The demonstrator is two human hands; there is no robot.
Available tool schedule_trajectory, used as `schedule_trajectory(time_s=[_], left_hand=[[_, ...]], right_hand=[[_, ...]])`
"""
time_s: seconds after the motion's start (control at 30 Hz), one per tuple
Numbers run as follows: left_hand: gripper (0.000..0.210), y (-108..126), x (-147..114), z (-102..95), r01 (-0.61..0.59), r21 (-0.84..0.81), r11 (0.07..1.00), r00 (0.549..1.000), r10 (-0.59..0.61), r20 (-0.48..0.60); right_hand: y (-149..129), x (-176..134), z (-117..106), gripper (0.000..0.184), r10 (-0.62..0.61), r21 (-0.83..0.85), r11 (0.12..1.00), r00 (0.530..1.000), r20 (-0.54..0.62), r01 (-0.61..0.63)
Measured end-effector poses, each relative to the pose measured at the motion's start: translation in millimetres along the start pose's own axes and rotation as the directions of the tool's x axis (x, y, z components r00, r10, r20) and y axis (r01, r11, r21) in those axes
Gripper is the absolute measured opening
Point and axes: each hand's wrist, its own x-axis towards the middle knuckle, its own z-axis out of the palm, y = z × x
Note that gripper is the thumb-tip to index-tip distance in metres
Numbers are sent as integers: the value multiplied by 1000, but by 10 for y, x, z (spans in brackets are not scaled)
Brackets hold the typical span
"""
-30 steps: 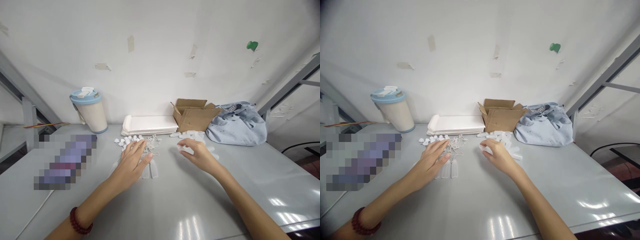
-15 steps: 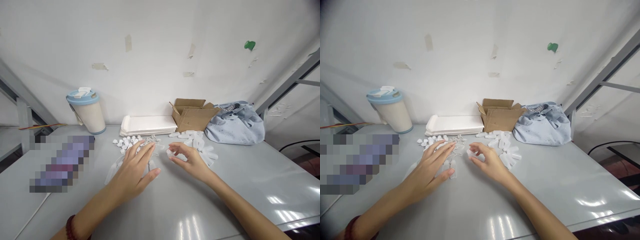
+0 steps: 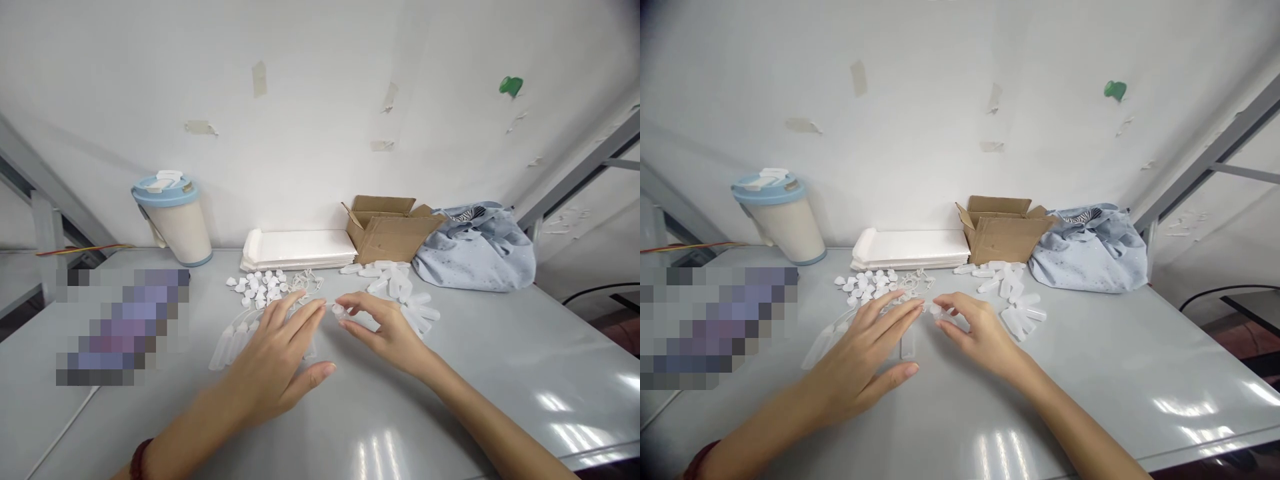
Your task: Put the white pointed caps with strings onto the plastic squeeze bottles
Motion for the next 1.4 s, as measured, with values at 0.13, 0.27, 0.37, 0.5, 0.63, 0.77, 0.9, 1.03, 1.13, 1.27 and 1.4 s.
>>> schedule_trajectory(time_s=[0.13,0.27,0.37,0.5,0.63,0.77,0.9,1.03,1.13,1.27,1.4], left_hand=[[56,12,-5,15,-8,-44,999,1000,8,2],[54,25,-4,42,9,-82,997,1000,-10,-6],[54,34,-4,49,20,-106,994,1000,-21,-15],[54,39,-9,39,26,-112,993,999,-29,-24],[56,40,-10,35,36,-91,995,999,-37,-9],[61,38,-9,51,14,-75,997,999,-16,-32],[62,48,-16,52,-20,-60,998,999,18,-47],[51,75,-18,36,-12,-47,999,999,10,-50],[41,83,-11,41,36,-41,999,995,-39,-90],[35,62,4,75,89,-17,996,979,-90,-181],[43,40,17,100,25,10,1000,973,-22,-229]], right_hand=[[-27,-5,-6,20,-5,24,1000,1000,1,5],[-48,-9,-12,20,36,91,995,999,-2,-35],[-68,-9,-10,20,71,176,982,997,11,-72],[-91,-6,9,20,134,313,940,991,21,-134],[-103,-11,41,20,213,445,875,977,3,-192],[-107,-22,67,20,267,522,822,964,0,-228],[-111,-14,66,22,341,601,744,939,31,-290],[-140,21,34,21,377,669,667,923,77,-328],[-164,40,14,21,379,704,626,920,103,-337],[-168,34,24,22,377,715,611,919,113,-339],[-173,17,69,25,381,733,578,913,148,-360]])
